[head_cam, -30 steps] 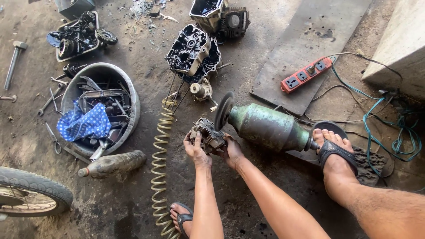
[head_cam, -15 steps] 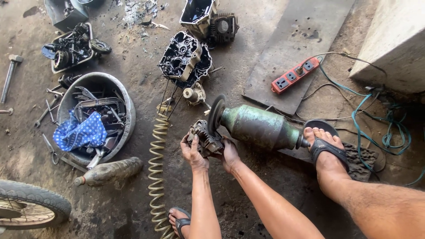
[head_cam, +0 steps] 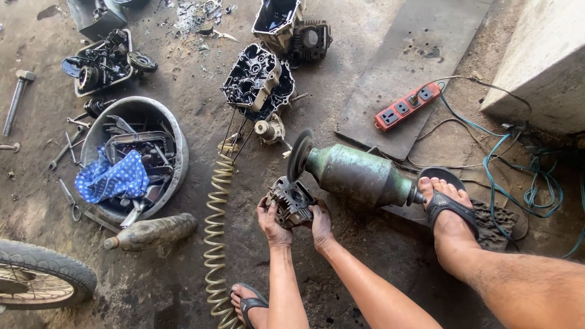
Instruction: Using a bench grinder to resurface or clean the mating surface of a motorcycle cylinder head.
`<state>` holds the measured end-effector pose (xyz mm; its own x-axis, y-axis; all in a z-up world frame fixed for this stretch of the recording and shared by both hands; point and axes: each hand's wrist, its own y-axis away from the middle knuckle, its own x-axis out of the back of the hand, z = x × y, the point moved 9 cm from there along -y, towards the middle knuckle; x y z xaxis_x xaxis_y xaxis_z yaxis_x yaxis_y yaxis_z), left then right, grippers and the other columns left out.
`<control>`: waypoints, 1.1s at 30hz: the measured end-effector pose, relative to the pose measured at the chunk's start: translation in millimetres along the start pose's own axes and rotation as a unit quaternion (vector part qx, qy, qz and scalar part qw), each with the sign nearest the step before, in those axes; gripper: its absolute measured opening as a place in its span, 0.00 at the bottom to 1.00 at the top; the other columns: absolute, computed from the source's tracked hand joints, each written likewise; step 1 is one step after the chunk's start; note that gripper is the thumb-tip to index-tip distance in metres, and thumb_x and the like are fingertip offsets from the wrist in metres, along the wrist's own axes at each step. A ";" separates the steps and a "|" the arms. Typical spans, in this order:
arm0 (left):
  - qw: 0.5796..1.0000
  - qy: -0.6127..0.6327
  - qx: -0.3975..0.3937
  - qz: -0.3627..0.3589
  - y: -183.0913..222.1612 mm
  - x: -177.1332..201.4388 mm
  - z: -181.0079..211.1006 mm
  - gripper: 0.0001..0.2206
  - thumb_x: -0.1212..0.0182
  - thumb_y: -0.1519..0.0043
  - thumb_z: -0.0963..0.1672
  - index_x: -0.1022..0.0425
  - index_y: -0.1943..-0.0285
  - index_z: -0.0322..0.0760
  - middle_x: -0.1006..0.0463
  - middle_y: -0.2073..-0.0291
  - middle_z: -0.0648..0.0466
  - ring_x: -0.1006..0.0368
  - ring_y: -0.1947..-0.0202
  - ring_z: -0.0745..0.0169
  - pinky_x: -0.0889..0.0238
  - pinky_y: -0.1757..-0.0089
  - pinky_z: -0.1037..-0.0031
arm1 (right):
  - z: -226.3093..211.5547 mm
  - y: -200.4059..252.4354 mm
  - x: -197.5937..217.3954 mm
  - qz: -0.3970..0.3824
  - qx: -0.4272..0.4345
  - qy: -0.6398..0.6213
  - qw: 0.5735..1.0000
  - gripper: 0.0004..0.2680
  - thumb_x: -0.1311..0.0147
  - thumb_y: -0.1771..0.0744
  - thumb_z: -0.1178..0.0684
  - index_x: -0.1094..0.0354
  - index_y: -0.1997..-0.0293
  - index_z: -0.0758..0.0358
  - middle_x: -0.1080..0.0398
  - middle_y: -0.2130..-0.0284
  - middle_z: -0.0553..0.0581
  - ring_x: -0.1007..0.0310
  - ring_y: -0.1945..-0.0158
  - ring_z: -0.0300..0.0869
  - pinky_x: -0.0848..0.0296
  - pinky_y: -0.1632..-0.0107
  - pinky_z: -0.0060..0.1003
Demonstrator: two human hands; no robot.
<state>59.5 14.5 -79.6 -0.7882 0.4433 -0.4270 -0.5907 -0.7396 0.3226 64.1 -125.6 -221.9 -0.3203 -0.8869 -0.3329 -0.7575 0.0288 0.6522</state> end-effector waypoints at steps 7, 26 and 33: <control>0.995 0.021 0.066 0.067 -2.2 -0.1 1.1 0.11 0.42 0.47 0.45 0.34 0.60 0.38 0.26 0.68 0.49 0.29 0.68 0.59 0.32 0.65 0.73 | -86.1 53.9 -41.5 -0.018 0.038 0.070 0.997 0.12 0.50 0.40 0.50 0.37 0.60 0.67 0.36 0.65 0.63 0.35 0.61 0.47 0.27 0.66 0.41; 0.990 -0.032 0.139 0.007 -15.6 -2.4 -15.7 0.12 0.43 0.45 0.47 0.31 0.62 0.34 0.25 0.72 0.47 0.27 0.71 0.58 0.32 0.67 0.71 | -101.7 80.8 -40.0 0.098 0.157 0.212 0.960 0.13 0.50 0.39 0.46 0.40 0.60 0.64 0.34 0.65 0.68 0.34 0.55 0.52 0.36 0.51 0.44; 0.978 -0.172 -0.006 0.118 -17.3 36.3 -13.0 0.19 0.32 0.52 0.48 0.34 0.60 0.35 0.30 0.70 0.53 0.34 0.68 0.66 0.37 0.67 0.79 | -103.9 79.8 -57.1 -0.015 0.074 0.166 0.983 0.22 0.44 0.41 0.43 0.47 0.50 0.63 0.38 0.55 0.68 0.40 0.46 0.52 0.43 0.43 0.45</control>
<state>43.3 36.7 -111.6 -0.9150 0.4023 -0.0308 -0.3847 -0.8470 0.3668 81.1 -120.6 -80.1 -0.1108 -0.9894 -0.0935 -0.8466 0.0447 0.5304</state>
